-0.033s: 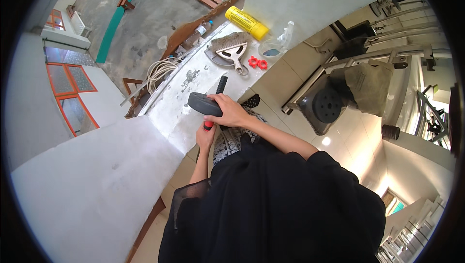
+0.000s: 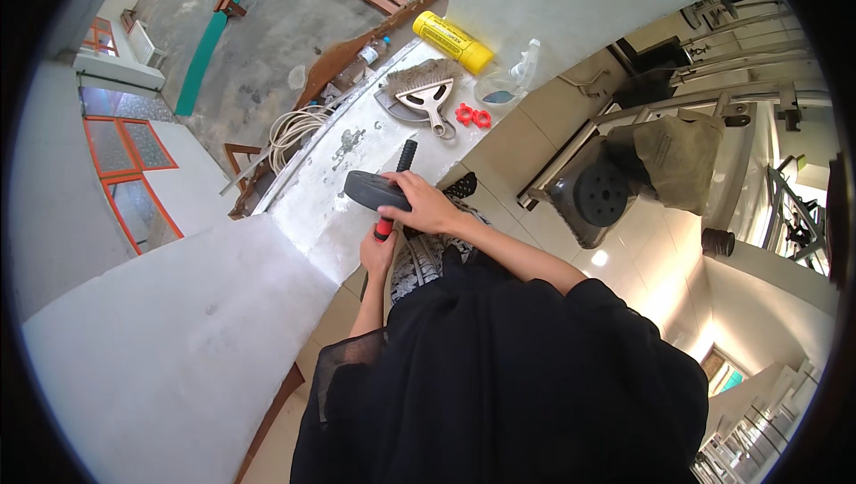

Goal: The person cleans two black weight plates with a cloth and spray, then assembles them onto a barbell with red collars. The person tightens the collars and lifts the completed dumbbell.

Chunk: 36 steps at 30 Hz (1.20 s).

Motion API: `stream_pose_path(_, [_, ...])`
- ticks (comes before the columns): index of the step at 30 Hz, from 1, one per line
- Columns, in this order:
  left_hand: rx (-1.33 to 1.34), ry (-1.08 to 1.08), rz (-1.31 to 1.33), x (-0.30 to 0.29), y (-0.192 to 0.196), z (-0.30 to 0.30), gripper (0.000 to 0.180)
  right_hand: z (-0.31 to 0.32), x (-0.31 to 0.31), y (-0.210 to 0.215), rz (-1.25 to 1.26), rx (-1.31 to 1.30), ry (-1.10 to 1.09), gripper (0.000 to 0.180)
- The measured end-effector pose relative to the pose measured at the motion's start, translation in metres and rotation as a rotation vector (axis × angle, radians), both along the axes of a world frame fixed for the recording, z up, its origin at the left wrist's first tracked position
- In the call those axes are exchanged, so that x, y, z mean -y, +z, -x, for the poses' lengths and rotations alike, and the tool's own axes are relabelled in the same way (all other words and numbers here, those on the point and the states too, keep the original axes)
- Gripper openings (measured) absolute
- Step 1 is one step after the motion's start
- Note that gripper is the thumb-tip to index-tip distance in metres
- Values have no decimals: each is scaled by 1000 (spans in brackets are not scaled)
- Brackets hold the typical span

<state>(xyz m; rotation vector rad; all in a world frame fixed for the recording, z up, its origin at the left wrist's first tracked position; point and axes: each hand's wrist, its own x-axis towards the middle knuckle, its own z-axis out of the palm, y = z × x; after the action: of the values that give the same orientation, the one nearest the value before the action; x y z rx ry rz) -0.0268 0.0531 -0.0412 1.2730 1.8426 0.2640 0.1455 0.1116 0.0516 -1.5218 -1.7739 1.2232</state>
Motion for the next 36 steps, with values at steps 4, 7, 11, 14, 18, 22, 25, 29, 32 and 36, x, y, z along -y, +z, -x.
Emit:
stream_pose_path(4, [-78, 38, -59, -4, 0, -13, 36, -36, -10, -18, -128, -128, -165, 46])
stream_pose_path(7, [-16, 135, -165, 5, -11, -13, 35, -77, -28, -47, -201, 105, -417, 42])
stream_pose_path(11, [-79, 146, -93, 5, -2, -12, 35, -137, -46, -83, -160, 631, -511, 40])
stream_pose_path(14, [-106, 152, -68, 10, -7, -7, 34, -161, -48, -115, -138, 738, -453, 42])
stream_pose_path(18, [-138, 137, -14, 16, -14, -1, 32, -183, -50, -138, -65, 636, -384, 43])
stream_pose_path(22, [-85, 153, -190, 24, -22, 0, 31, -179, -51, -121, -64, 659, -382, 35])
stream_pose_path(25, [-116, 159, -176, 29, -34, 7, 30, -154, -49, -100, -43, 294, -771, 28])
stream_pose_path(29, [-105, 150, -153, 33, -41, 10, 29, -100, -49, -85, 169, -711, -851, 28])
stream_pose_path(32, [-85, 148, -90, 24, -21, 5, 30, -62, -54, -81, 206, -773, -696, 30])
stream_pose_path(36, [-86, 131, -124, 19, -18, 0, 32, -46, -71, -110, 74, -438, -337, 36])
